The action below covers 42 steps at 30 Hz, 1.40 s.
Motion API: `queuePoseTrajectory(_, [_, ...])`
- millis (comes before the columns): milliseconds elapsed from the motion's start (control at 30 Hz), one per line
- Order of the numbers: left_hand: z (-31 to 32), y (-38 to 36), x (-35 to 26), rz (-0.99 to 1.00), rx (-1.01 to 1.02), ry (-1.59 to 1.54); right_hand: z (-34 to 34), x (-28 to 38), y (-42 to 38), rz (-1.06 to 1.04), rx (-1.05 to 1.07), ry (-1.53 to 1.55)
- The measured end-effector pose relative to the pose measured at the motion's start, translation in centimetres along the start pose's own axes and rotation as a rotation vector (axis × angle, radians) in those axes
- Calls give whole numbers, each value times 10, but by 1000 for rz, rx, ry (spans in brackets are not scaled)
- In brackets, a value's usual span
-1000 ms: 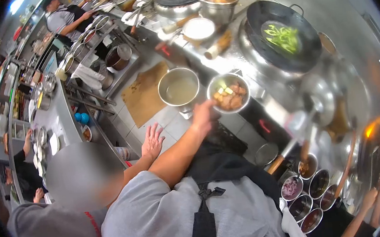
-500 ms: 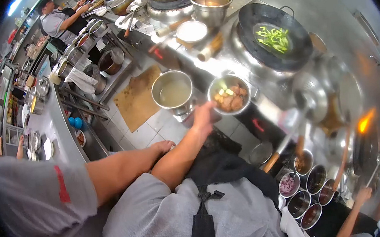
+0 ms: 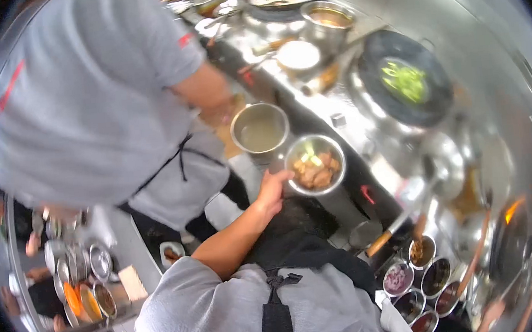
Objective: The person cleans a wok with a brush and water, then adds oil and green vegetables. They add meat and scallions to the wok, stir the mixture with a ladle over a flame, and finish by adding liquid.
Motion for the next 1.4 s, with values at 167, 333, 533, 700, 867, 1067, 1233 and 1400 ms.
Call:
queuePoseTrajectory(167, [-87, -58, -27, 56, -305, 25, 51, 209, 67, -246, 187, 420])
queuePoseTrajectory(333, [-187, -132, -74, 294, -700, -47, 84, 372, 64, -523, 362, 739])
queuePoseTrajectory(533, [-336, -162, -115, 685, -1125, -324, 74, 503, 19, -783, 546, 958])
queuePoseTrajectory(700, [-387, -142, -151, 856, -1308, -628, 31, 597, -46, -952, 725, 1070])
queuePoseTrajectory(867, [-362, -85, -138, 622, -987, -636, -28, 675, -127, -1041, 937, 1133])
queuePoseTrajectory(1067, [-292, -13, -121, 37, -431, -482, -151, 624, -273, -583, 1314, 1092])
queuePoseTrajectory(1233, [-257, 46, -91, -327, 36, -137, -238, 598, -338, 914, 1837, 1063])
queuePoseTrajectory(1400, [-229, 65, -59, -699, 369, 79, -343, 549, -309, 1297, 1429, 1028])
Point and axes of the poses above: each hand's wrist, its own y-axis towards the middle knuckle, its own z-axis out of the palm, x = y × z, the point moved 1 cm from there along y, towards the middle knuckle, and after that the axes turned 14 degrees about z, right-handed, at the moved point
